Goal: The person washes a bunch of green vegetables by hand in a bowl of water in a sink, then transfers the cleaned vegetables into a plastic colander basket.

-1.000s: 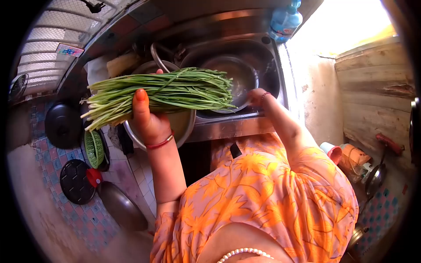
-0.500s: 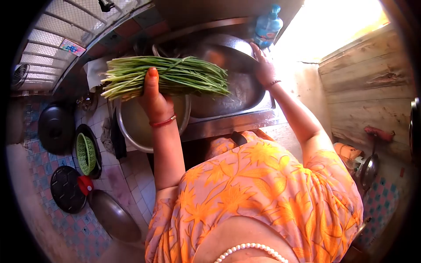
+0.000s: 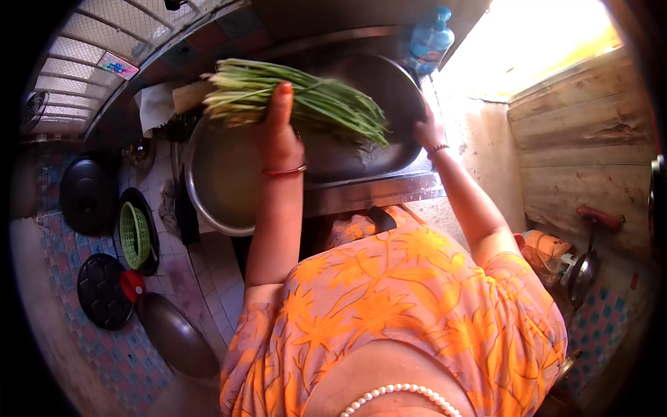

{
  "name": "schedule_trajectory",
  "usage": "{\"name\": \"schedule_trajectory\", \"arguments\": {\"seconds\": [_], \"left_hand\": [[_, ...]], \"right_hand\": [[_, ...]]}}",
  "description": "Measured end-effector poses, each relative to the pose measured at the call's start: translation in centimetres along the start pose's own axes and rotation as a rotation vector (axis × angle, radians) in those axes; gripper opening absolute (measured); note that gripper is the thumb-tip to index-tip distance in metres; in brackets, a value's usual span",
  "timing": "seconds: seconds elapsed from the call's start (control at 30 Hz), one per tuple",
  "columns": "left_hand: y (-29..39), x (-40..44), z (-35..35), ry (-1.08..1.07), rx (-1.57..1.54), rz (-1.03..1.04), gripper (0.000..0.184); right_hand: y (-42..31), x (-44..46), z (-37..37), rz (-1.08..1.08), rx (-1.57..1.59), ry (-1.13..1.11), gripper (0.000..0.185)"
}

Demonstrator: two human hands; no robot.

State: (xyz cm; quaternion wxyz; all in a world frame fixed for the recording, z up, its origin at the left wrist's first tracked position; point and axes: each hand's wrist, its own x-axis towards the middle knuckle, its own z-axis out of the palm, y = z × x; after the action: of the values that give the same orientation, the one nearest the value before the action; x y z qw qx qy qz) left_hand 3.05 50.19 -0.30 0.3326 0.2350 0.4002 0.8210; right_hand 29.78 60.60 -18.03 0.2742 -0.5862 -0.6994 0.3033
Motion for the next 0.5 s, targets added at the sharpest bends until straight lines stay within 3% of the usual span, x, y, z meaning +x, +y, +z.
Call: {"name": "schedule_trajectory", "arguments": {"seconds": [0.1,0.13,0.2,0.27,0.3,0.33,0.43,0.5], "left_hand": [[-5.1,-0.5,1.2,0.05,0.015,-0.054,0.043],[-8.6,-0.3,0.6,0.064,0.029,-0.054,0.04],[-12.2,-1.2,1.1,0.12,0.044,-0.14,0.051],[-16.7,-1.2,0.0,0.201,0.074,-0.353,0.067],[-17.8,-1.2,-0.5,0.234,0.135,-0.505,0.075],[-20.7,-0.6,-2.5,0.165,0.185,-0.644,0.089],[-24.1,0.2,-6.0,0.108,0.604,-0.79,0.076],[-23.9,-0.2,-6.9,0.097,0.596,-0.742,0.065]], "right_hand": [[5.0,-0.8,5.7,0.286,0.825,-0.041,0.049],[5.2,-1.7,6.0,0.234,0.731,-0.119,0.045],[4.0,-3.3,5.4,0.328,0.729,-0.184,0.04],[2.6,-4.7,4.3,0.646,0.993,-0.218,0.035],[2.3,-5.1,4.0,0.832,1.292,-0.219,0.031],[2.8,-5.6,4.0,0.85,1.159,-0.253,0.029],[5.2,-5.8,4.9,0.923,0.851,-0.297,0.026],[6.1,-5.3,6.4,1.021,0.769,-0.247,0.024]]}}
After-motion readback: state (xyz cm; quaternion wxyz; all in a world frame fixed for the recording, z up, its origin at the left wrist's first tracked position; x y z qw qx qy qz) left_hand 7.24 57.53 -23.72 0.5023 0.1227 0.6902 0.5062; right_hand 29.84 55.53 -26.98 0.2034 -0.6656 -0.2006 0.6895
